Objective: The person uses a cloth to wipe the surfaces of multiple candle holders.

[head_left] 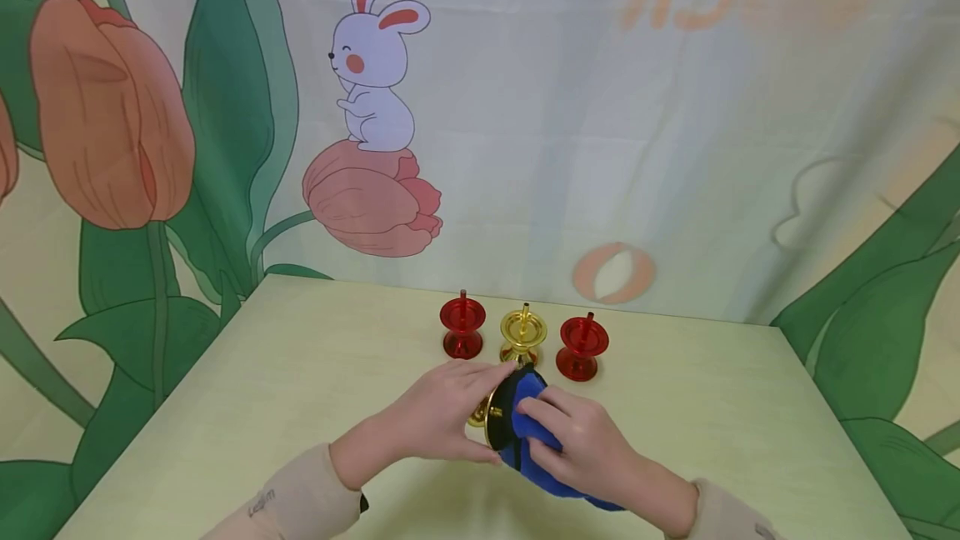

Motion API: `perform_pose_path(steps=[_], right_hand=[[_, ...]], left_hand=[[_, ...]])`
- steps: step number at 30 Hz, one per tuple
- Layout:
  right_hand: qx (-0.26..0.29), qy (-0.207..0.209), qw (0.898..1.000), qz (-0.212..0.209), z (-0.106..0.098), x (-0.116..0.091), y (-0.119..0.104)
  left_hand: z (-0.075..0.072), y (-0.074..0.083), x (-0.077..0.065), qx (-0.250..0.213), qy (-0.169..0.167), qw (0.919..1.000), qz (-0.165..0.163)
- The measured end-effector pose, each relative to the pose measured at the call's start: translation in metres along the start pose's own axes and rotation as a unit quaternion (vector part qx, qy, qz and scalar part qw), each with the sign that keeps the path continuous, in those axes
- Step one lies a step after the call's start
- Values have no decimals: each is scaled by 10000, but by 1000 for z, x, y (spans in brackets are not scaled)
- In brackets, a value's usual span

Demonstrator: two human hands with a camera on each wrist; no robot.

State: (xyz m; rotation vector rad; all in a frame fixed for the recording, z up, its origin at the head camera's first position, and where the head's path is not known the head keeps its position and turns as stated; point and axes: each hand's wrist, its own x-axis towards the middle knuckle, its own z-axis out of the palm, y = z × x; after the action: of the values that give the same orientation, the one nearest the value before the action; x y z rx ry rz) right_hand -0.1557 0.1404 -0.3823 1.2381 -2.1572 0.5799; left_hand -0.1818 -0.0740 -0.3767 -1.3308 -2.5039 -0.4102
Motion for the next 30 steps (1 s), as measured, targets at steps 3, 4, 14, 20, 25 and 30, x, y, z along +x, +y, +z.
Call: perform_pose_path(steps=[3, 4, 14, 20, 25, 30], right_hand=[[204, 98, 9997, -53, 0, -2, 2], [300, 127, 9995, -55, 1, -2, 3], [804, -265, 9924, 897, -10, -2, 4], [290, -61, 9906, 1336, -22, 5, 6], [-131, 210, 9945, 1014, -30, 13, 6], [-49, 489, 9939, 988, -39, 17, 8]], left_hand=[[-3, 1, 2, -233, -59, 9997, 63], [-3, 1, 2, -277, -74, 9996, 72], [-1, 3, -3, -464, -118, 9985, -268], [-3, 4, -4, 0, 44, 9957, -922], [-2, 6, -2, 185, 201, 9939, -1065], [-2, 6, -3, 180, 68, 9892, -1452]])
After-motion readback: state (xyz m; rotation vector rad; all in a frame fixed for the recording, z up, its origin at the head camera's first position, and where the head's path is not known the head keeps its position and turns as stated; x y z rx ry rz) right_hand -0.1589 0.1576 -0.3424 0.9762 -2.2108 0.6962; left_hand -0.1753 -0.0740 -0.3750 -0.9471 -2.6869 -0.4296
